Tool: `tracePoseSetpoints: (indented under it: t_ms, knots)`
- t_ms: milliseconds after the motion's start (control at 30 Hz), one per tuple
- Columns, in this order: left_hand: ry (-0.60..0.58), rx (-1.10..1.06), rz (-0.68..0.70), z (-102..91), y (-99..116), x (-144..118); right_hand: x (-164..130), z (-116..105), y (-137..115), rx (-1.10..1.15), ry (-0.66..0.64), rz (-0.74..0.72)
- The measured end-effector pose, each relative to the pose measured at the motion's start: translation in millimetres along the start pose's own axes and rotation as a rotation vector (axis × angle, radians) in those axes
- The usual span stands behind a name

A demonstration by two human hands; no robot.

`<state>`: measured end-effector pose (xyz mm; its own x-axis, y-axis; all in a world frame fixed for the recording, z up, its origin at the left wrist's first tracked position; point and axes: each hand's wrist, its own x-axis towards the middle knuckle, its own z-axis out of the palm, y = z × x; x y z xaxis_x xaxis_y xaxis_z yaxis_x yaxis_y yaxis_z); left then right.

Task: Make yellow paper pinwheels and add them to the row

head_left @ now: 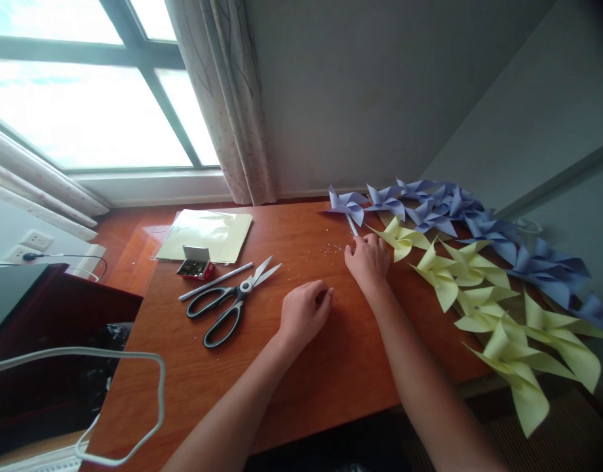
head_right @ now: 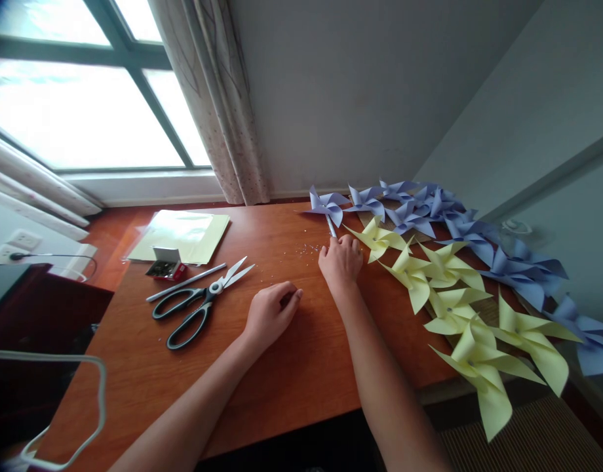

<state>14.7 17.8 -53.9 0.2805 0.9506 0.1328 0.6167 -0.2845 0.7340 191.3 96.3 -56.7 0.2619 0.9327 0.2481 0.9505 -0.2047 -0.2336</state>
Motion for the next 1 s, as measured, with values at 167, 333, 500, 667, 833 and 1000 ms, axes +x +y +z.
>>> tracePoseSetpoints:
  t_ms: [167, 333, 500, 667, 833, 1000]
  knots:
    - [0.0, 0.0, 0.001, -0.2, 0, 0, -2, 2, 2, 0.048, 0.031, -0.015]
    - [0.002, -0.009, 0.002, 0.2, 0, 0, -4, 2, -1, 0.141, 0.075, -0.065]
    - [0.012, -0.034, -0.005, 1.6, 0, 0, -19, 6, -13, 0.313, 0.063, -0.157]
    - [0.047, -0.122, -0.021, 1.2, 0, -1, -43, 9, -21, 0.526, -0.005, -0.226]
    - [0.151, -0.26, -0.075, -1.8, -3, 2, -50, 4, -19, 0.663, 0.012, -0.233]
    - [0.185, -0.358, -0.086, -4.3, -5, 5, -50, 4, -25, 0.745, -0.012, -0.284]
